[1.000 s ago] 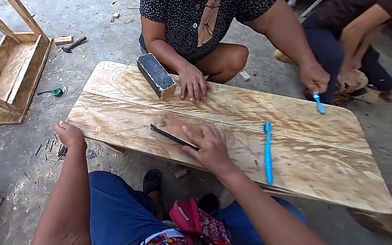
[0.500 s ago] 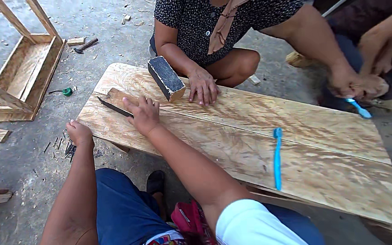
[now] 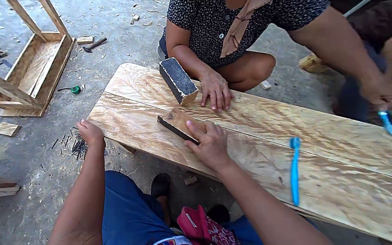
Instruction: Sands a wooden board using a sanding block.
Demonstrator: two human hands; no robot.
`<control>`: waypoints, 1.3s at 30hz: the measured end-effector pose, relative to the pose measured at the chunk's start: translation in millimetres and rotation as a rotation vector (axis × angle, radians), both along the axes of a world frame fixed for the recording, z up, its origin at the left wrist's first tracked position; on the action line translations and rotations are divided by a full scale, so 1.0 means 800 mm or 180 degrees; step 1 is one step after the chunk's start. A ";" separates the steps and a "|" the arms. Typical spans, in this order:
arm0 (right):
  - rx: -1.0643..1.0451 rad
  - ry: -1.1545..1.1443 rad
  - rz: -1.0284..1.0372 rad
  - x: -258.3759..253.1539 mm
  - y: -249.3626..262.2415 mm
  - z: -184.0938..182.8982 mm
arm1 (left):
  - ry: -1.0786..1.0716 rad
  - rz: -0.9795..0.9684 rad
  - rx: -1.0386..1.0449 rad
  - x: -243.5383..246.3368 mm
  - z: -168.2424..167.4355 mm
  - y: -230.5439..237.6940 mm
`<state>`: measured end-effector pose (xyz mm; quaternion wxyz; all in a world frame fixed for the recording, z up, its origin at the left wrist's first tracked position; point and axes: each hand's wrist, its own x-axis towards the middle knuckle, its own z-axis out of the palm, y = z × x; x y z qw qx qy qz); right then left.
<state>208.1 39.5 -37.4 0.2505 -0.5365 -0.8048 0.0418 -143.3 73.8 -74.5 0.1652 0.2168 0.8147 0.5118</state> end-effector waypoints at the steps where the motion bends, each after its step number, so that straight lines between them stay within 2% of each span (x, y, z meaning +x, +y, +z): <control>1: -0.0144 0.0012 0.0076 -0.035 0.016 0.006 | 0.0030 0.0011 -0.0012 -0.003 -0.002 0.001; 5: -0.0853 -0.0186 0.0350 -0.162 0.073 0.032 | -0.0010 -0.0010 -0.0127 -0.005 0.002 -0.001; 8: -0.1049 -0.0292 0.0459 -0.185 0.083 0.045 | -0.0053 -0.0003 -0.0156 0.002 0.013 -0.003; 11: -0.1014 -0.0241 0.0470 -0.137 0.062 0.044 | 0.0006 0.0019 -0.0231 0.004 0.018 -0.005; 14: -0.0386 -0.0053 0.0308 -0.036 0.020 0.016 | 0.0014 0.0031 -0.0277 0.006 0.022 -0.006; 17: -0.0108 -0.0088 0.0056 0.067 -0.030 -0.004 | 0.0007 0.0002 -0.0130 0.003 0.013 -0.005; 20: 0.0143 0.0006 -0.0069 0.100 -0.048 -0.014 | -0.0079 0.0016 -0.0045 0.000 0.006 -0.002; 22: 0.0159 0.0038 -0.0072 0.074 -0.038 -0.012 | -0.0076 0.0022 -0.0025 0.003 0.007 -0.002; 25: 0.0063 0.0084 0.0078 -0.017 0.003 -0.002 | -0.0029 0.0042 -0.0025 0.000 0.009 -0.001; 29: -0.0659 -0.0075 0.0365 -0.133 0.060 0.024 | -0.0025 -0.0029 -0.0200 0.002 0.013 -0.002; 32: -0.0929 -0.0197 0.0539 -0.156 0.073 0.039 | 0.0065 0.0018 -0.0368 0.005 0.023 -0.006; 35: -0.0726 -0.0133 0.0576 -0.104 0.057 0.031 | 0.0048 -0.0004 -0.0380 0.012 0.031 -0.008; 37: -0.0357 -0.0033 0.0446 -0.037 0.033 0.014 | 0.0021 -0.0026 -0.0330 0.013 0.031 -0.010; 39: -0.0281 -0.0060 0.0239 0.035 0.001 0.005 | 0.0044 0.0005 -0.0282 0.010 0.026 -0.008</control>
